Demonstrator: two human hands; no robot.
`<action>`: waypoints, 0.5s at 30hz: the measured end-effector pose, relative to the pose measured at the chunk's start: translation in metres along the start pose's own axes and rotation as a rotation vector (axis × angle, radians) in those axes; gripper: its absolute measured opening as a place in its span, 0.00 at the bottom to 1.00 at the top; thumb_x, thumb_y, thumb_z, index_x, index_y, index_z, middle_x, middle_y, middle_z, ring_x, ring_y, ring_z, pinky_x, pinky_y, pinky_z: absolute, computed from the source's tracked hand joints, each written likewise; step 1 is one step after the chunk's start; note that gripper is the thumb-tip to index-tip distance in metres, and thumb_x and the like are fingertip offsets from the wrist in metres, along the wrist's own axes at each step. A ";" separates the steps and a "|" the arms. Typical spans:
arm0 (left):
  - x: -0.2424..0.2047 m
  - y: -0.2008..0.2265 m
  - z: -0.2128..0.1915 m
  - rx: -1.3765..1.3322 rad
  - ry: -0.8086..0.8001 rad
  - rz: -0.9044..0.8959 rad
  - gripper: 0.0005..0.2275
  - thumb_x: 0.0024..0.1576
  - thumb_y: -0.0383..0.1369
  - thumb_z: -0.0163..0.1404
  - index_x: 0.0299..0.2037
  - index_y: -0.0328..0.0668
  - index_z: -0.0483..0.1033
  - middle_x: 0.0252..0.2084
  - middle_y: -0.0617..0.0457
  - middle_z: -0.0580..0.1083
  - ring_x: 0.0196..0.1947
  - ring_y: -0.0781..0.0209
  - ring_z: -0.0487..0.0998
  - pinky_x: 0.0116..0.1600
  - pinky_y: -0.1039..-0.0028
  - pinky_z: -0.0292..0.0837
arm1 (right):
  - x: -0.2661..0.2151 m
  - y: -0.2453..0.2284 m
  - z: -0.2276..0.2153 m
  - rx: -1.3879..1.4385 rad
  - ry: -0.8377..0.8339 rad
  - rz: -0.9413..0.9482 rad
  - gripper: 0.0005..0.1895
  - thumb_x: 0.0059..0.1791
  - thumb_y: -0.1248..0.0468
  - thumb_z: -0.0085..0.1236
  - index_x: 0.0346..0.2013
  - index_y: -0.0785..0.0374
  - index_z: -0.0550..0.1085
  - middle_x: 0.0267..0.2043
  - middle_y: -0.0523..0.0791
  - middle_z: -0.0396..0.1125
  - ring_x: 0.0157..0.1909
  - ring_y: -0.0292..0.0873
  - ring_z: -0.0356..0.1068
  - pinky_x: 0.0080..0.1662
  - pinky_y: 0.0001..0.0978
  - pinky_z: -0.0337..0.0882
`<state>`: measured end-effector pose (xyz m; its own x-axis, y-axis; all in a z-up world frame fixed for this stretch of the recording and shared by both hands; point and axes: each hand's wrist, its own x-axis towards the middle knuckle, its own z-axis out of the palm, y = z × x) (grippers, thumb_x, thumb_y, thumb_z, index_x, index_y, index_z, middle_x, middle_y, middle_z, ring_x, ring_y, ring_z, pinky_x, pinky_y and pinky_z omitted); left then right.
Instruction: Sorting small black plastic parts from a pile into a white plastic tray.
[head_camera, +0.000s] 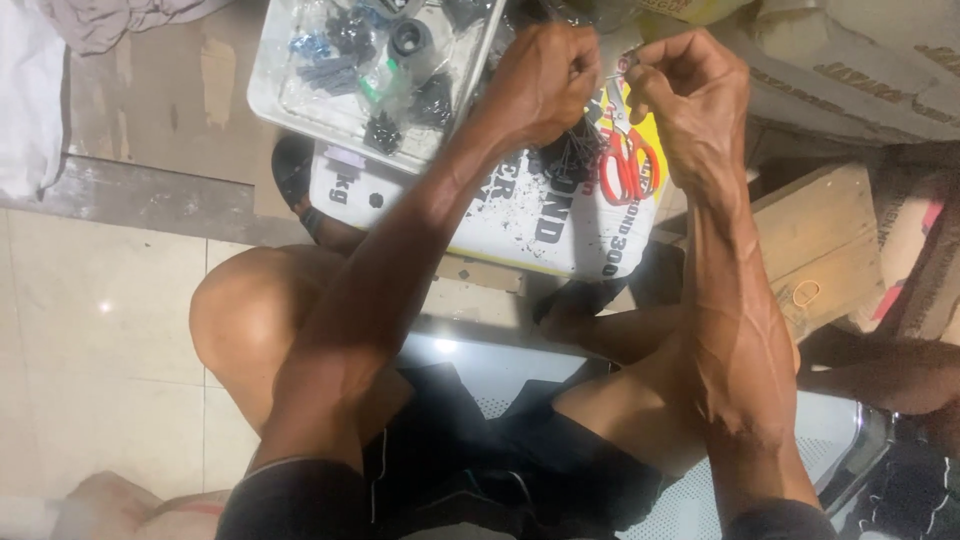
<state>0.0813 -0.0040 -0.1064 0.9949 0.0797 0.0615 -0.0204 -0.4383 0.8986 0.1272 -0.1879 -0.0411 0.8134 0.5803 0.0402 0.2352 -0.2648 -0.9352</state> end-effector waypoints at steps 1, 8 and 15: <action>-0.003 0.003 -0.002 0.000 0.004 -0.003 0.13 0.56 0.20 0.46 0.22 0.53 0.68 0.22 0.64 0.72 0.23 0.70 0.77 0.32 0.77 0.80 | 0.000 0.000 0.000 0.001 -0.005 -0.001 0.07 0.56 0.81 0.50 0.43 0.69 0.72 0.41 0.49 0.71 0.33 0.39 0.69 0.36 0.25 0.76; -0.017 0.011 -0.010 0.029 -0.046 -0.071 0.12 0.60 0.22 0.48 0.25 0.50 0.69 0.26 0.60 0.76 0.27 0.66 0.79 0.33 0.72 0.81 | -0.003 -0.015 0.014 -0.051 -0.139 0.078 0.06 0.58 0.78 0.56 0.42 0.66 0.75 0.42 0.47 0.72 0.35 0.38 0.71 0.41 0.26 0.76; -0.015 0.015 -0.009 0.014 0.321 0.076 0.12 0.50 0.30 0.61 0.31 0.50 0.66 0.31 0.60 0.68 0.27 0.65 0.68 0.32 0.71 0.68 | -0.003 0.013 0.018 -0.274 0.036 -0.080 0.04 0.56 0.76 0.53 0.40 0.67 0.73 0.37 0.47 0.70 0.33 0.40 0.69 0.37 0.29 0.76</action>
<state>0.0652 -0.0034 -0.0896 0.9086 0.3239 0.2639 -0.0896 -0.4658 0.8803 0.1184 -0.1794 -0.0591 0.8035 0.5816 0.1267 0.4302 -0.4203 -0.7989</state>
